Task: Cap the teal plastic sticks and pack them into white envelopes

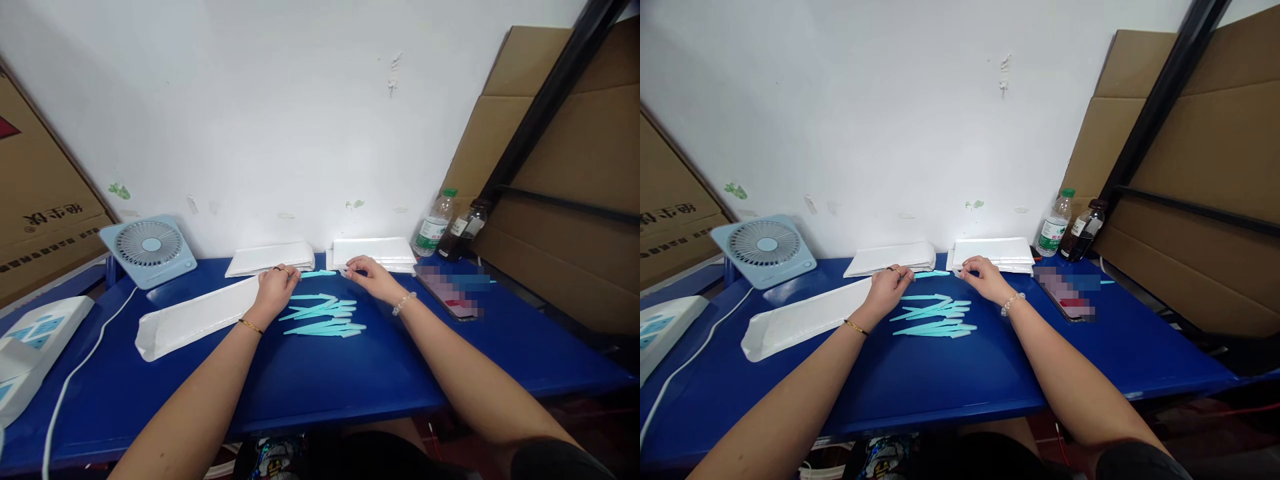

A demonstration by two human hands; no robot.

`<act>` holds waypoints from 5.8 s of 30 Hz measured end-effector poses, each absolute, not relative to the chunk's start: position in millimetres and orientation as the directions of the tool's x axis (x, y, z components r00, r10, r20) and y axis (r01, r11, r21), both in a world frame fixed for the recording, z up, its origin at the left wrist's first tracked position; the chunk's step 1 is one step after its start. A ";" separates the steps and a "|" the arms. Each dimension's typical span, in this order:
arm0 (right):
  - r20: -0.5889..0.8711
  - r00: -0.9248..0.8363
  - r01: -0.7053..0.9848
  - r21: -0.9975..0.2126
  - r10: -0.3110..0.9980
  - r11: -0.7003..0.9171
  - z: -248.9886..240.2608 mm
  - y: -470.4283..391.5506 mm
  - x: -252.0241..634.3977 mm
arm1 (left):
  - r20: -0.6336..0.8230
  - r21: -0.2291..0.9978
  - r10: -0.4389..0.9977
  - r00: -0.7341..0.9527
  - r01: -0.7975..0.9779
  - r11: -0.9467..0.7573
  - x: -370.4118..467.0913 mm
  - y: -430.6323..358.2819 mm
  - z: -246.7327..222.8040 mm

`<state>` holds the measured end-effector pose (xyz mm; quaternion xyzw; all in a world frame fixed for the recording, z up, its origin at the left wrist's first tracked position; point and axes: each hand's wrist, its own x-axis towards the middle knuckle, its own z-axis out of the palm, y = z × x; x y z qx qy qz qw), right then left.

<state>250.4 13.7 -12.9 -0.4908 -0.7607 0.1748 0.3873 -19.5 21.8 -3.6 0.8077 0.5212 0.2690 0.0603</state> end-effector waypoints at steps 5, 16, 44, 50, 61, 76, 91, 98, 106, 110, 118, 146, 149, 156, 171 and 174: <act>0.441 -0.201 0.706 -0.554 0.875 0.442 -13.4 14.2 248.1 | 0.355 0.377 0.882 0.311 0.815 -0.439 -18.2 20.3 -2.8; 0.359 -0.271 0.707 -0.555 0.893 0.438 -7.0 8.6 241.3 | 0.335 0.348 0.861 0.384 0.799 -0.491 -14.0 18.3 -4.2; 0.149 -0.689 0.626 -0.372 0.709 0.686 -13.1 -20.3 203.7 | 0.051 -0.013 0.755 0.654 0.756 -0.655 7.0 -13.8 -11.7; 0.217 -0.161 0.273 -0.928 0.963 0.255 -25.5 -3.1 214.4 | -0.014 -0.016 0.777 0.630 0.776 -0.630 6.9 -12.0 -5.3; 0.172 0.012 -0.224 -0.960 0.985 0.170 -32.0 -0.2 197.4 | 0.111 0.363 0.807 0.580 0.732 -0.576 3.5 -4.6 -14.4; 0.227 -0.358 0.022 -0.968 0.906 0.252 8.7 -40.1 177.2 | 0.018 0.933 0.732 0.681 0.251 -0.256 41.5 -28.1 -23.9; 0.186 -0.237 -0.040 -0.983 0.954 0.181 -26.5 -28.3 172.5 | 0.161 0.980 0.760 0.630 -0.008 -0.201 16.0 -7.4 -24.8; 0.273 -0.295 0.015 -0.957 0.916 0.290 -43.3 -24.0 155.0 | 0.308 0.915 0.842 0.443 0.104 -0.390 42.7 -24.4 10.0; 0.220 -0.629 0.011 -0.956 0.745 0.292 -6.1 -35.7 178.8 | 0.182 0.912 0.801 0.570 0.206 -0.354 45.8 -49.4 29.9; 0.068 -0.756 0.016 -0.992 0.651 0.123 1.8 -50.7 178.6 | 0.068 0.898 0.712 0.699 0.268 -0.349 30.5 -50.2 35.1; -0.020 -0.461 -0.336 -0.921 0.887 -0.195 -15.6 -27.0 187.4 | -0.074 0.107 0.996 -0.058 0.992 0.066 -142.2 -28.1 28.6; -0.103 0.139 -0.476 -0.879 0.985 -0.025 -9.3 15.4 248.4 | 0.011 0.236 0.948 0.318 0.920 -0.312 45.1 -0.6 -3.7; -0.106 0.127 -0.466 -0.884 0.986 -0.035 -8.0 14.7 247.7 | -0.030 0.222 0.948 0.318 0.926 -0.304 42.7 1.0 -1.2; 0.061 0.139 -0.352 -0.930 0.988 0.107 1.3 7.4 241.7 | 0.065 0.379 0.908 0.414 0.832 -0.406 38.7 -5.0 15.0; 0.332 0.055 -0.117 -0.934 0.942 0.337 95.4 0.3 217.9 | 0.377 0.857 0.791 0.482 0.142 -0.495 24.5 -22.6 35.5; 0.378 0.038 -0.076 -0.922 0.925 0.380 107.4 -2.6 208.8 | 0.412 0.862 0.787 0.459 0.084 -0.500 21.1 -27.0 38.1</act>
